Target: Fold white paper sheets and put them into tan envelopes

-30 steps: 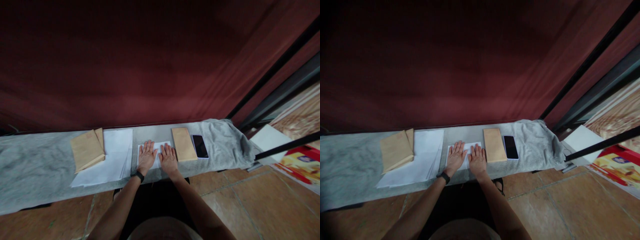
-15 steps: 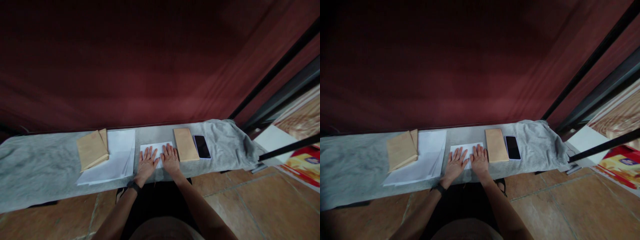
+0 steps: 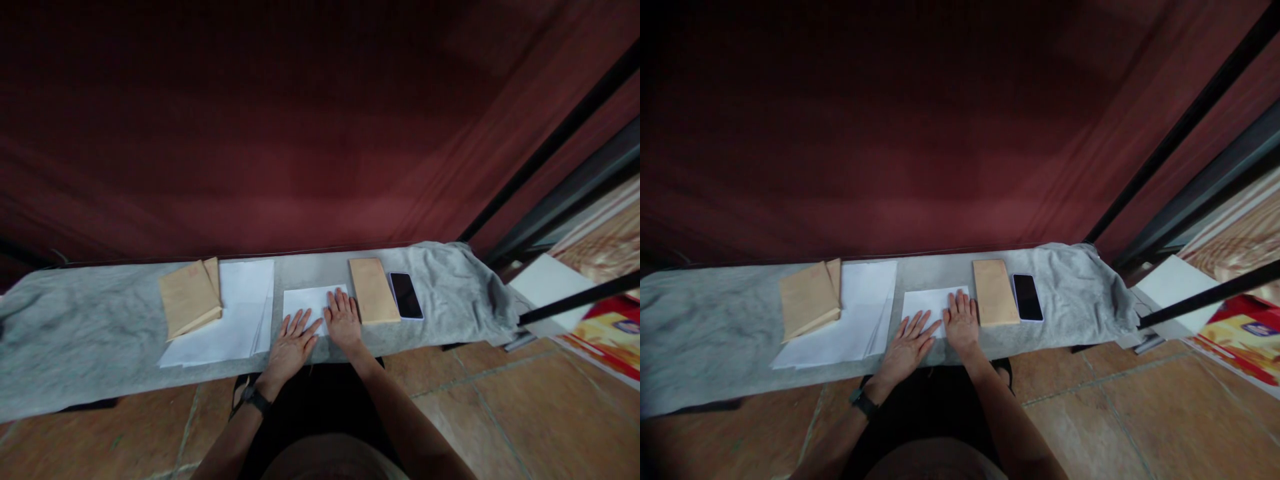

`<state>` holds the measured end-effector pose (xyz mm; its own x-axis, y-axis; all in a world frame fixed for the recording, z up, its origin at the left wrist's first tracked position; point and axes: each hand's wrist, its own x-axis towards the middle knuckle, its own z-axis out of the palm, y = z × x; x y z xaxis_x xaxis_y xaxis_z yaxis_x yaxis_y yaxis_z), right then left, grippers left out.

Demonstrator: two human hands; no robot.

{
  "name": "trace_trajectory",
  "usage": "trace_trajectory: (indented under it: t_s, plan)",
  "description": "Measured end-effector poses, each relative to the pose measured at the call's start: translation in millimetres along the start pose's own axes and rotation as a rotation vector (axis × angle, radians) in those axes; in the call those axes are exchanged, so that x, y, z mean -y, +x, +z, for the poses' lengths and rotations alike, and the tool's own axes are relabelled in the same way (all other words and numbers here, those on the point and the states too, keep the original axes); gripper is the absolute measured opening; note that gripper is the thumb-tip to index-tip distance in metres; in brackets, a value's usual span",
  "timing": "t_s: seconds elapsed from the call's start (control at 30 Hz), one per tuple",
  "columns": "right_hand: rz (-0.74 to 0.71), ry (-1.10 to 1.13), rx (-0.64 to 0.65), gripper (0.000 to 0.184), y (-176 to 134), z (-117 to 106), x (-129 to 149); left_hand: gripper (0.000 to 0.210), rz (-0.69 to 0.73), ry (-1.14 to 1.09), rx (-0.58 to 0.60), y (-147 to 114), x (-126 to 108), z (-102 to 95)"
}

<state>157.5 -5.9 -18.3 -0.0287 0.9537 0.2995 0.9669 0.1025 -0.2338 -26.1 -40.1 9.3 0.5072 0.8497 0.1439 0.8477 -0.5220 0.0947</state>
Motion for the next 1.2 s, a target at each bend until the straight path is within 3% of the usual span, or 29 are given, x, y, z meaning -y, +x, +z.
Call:
trace_trajectory:
  t_s: [0.27, 0.5, 0.73, 1.2]
  plan:
    - [0.031, 0.006, 0.053, 0.051, 6.4, -0.4, 6.2, 0.047, 0.028, 0.007, -0.035, -7.0, -0.8, 2.3]
    - [-0.077, 0.059, 0.129, 0.05, 26.3, 7.0, 23.3, 0.044, 0.023, 0.004, -0.064, -5.6, -1.7, 3.0]
    - [-0.103, 0.036, 0.118, 0.048, 43.0, 10.8, 18.4, 0.049, 0.045, 0.048, -0.086, -7.2, -0.4, 6.8]
    - [-0.065, -0.003, 0.054, 0.051, 10.0, 6.1, 11.8, 0.048, 0.04, 0.023, -0.102, -7.0, -1.2, 7.3]
